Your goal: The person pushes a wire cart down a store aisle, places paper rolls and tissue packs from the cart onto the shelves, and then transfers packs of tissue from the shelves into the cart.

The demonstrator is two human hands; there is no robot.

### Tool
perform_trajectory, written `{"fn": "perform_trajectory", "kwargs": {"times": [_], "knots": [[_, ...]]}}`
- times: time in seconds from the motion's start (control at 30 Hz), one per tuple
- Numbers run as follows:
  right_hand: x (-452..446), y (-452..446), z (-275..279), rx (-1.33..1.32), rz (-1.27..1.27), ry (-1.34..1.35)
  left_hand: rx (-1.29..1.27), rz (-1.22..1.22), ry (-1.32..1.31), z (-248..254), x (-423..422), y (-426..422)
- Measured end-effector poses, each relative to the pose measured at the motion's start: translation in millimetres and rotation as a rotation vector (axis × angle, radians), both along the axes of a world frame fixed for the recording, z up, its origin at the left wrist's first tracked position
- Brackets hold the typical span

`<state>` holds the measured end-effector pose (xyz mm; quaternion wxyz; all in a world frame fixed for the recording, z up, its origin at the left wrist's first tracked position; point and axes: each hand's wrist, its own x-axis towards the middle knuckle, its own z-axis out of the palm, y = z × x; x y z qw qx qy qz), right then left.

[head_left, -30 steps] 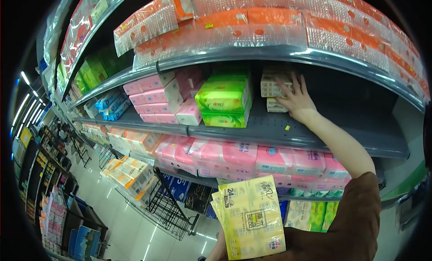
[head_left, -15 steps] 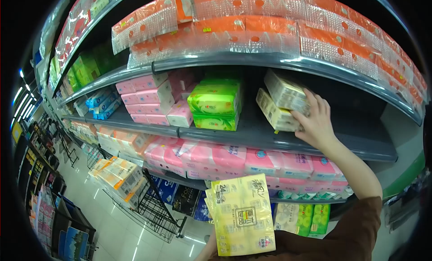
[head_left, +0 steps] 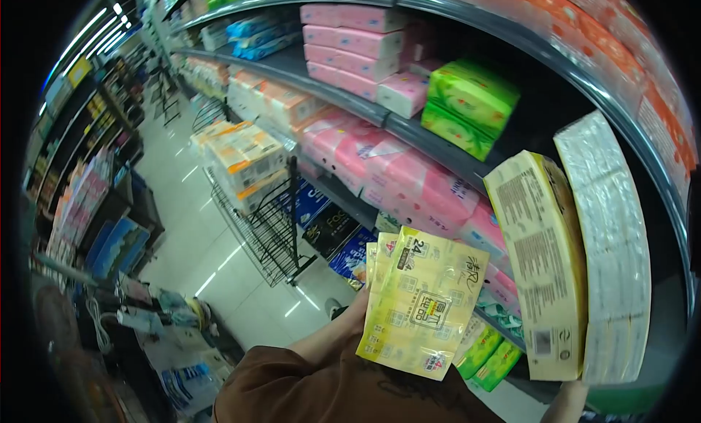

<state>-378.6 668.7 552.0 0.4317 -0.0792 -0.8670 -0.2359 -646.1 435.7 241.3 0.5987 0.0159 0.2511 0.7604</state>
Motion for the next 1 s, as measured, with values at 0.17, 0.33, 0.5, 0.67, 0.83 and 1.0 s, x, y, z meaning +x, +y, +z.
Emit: {"fn": "perform_trajectory", "kwargs": {"times": [0.17, 0.33, 0.5, 0.67, 0.83, 1.0], "knots": [[-45.9, 8.7, -1.9, -0.012, 0.143, 0.019, -0.030, 0.203, 0.068, 4.7, 9.2, -42.9], [-100.7, -23.1, -18.3, -0.119, 0.315, -0.030, -0.056, 0.393, -0.088, 38.8, 17.1, -107.5], [-149.8, -72.5, -76.6, -0.595, 0.533, -0.175, -0.065, 0.545, -0.089, 26.3, 11.2, -183.4], [-211.3, -184.1, -163.4, -0.767, 0.419, -0.512, -0.091, 0.705, -0.085, 19.2, 0.3, -281.6], [-243.2, -291.6, -265.7, -0.795, 0.449, -0.827, -0.148, 0.893, -0.082, 8.8, -7.1, -400.8], [-252.0, -367.2, -314.8, -0.810, 0.404, -0.937, -0.229, 1.117, -0.098, -1.0, -2.1, -507.4]]}}
